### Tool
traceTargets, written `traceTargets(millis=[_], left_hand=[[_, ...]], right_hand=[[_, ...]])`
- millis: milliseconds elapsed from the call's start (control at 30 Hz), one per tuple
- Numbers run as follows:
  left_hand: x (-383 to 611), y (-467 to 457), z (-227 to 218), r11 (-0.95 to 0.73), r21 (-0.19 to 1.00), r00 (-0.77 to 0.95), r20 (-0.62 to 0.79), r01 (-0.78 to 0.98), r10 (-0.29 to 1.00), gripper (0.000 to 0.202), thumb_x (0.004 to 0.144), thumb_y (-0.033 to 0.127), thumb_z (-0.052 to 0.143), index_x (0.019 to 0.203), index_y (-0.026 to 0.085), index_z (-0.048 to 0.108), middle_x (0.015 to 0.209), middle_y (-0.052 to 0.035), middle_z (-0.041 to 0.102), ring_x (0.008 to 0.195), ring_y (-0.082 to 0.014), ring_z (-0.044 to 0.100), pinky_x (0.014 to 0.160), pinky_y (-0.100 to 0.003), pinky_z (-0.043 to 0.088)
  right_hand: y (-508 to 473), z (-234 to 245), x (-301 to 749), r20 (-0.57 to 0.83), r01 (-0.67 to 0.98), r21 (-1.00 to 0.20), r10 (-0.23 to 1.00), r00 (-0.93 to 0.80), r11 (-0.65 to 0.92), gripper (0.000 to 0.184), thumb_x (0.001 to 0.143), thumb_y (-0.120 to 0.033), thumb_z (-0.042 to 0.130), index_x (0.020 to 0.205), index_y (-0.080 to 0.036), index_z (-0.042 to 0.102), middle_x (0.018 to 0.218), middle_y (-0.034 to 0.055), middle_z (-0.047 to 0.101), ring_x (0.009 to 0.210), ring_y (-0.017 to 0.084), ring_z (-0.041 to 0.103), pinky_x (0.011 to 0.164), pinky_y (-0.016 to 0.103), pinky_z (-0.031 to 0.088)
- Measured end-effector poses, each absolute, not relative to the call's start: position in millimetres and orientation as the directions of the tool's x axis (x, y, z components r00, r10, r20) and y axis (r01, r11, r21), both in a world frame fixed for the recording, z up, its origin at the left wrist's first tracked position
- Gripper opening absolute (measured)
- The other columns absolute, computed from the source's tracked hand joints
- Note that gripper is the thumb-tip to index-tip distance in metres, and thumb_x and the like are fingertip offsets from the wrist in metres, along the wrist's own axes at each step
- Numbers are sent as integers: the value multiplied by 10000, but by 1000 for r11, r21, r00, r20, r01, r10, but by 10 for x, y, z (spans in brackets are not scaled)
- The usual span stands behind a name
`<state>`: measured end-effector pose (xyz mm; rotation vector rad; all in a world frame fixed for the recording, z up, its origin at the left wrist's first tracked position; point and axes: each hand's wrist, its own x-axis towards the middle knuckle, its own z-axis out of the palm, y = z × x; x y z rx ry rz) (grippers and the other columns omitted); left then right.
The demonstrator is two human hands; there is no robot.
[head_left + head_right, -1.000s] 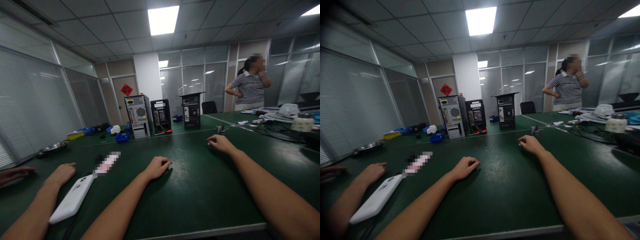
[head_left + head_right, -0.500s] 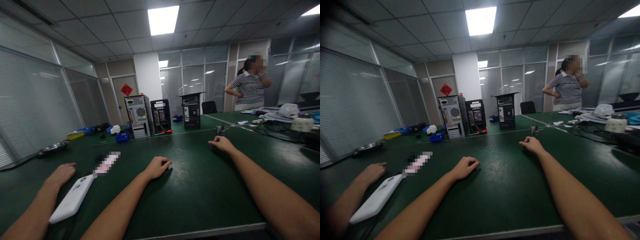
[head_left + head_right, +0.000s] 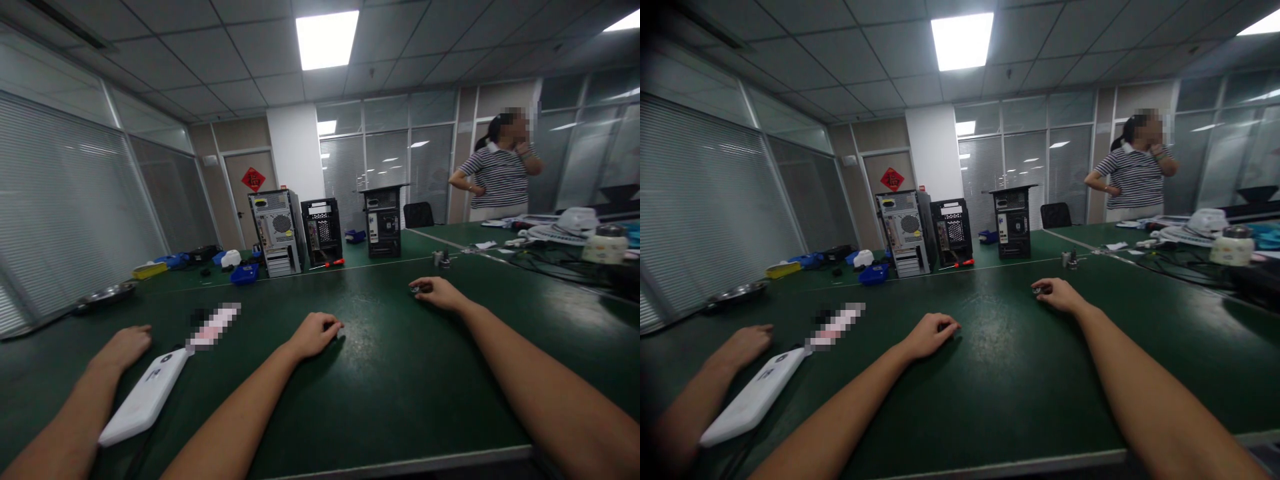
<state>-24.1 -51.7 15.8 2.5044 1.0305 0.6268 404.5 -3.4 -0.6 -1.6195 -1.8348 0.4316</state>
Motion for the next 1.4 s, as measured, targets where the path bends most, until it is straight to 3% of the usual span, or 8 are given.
traceTargets(millis=[233,467,667,867,1100,1233,1400], left_hand=[[-237,-539,192,-659,494,634,249,567,732,378,987,421,487,1070,178,765,1026,-59,759,899,-183,662,791,-246,469],[-225,-568,210,-670,491,633,271,557,725,342,971,388,516,1122,186,746,1062,-52,746,918,-187,648,798,-253,454],[-238,-546,195,-659,440,610,270,610,745,343,940,416,545,857,150,743,804,-33,696,753,-164,588,666,-241,406],[-227,-562,199,-662,460,627,254,592,737,364,962,418,493,847,150,712,771,-26,675,727,-163,570,645,-243,398],[-219,-573,209,-666,500,617,291,554,732,371,984,388,418,801,157,645,764,-13,645,721,-154,554,665,-243,411],[-237,-552,209,-673,475,612,303,567,730,439,1005,413,376,745,164,628,717,-8,625,702,-150,554,687,-244,411],[-235,-553,209,-702,468,654,295,538,697,537,1034,440,308,773,159,685,761,-24,676,756,-154,607,745,-242,419]], right_hand=[[-90,157,3467,302,826,-450,928,-217,340,439,794,-337,709,1221,-234,720,1044,66,724,967,214,659,895,332,505],[-449,392,2431,366,706,-124,693,-621,697,358,833,-310,704,1189,-283,734,1059,71,656,996,230,613,868,330,467],[-646,371,1959,366,641,32,588,-721,767,352,856,-269,684,1207,-265,685,1070,66,608,945,199,597,802,294,456],[-631,339,2014,397,632,21,574,-716,774,552,829,-225,703,1360,-256,557,1134,74,612,1026,216,591,855,313,466],[-559,337,2063,462,613,16,538,-705,790,380,914,-226,588,1294,-213,601,1142,106,586,1049,225,580,915,365,484],[-478,302,2176,537,693,-114,631,-560,712,338,932,-187,526,1266,-186,577,1198,122,562,1085,230,579,968,409,483],[-509,256,2170,564,630,-327,680,-468,705,392,921,-117,461,1308,-181,480,1211,124,589,1131,222,571,997,417,458]])
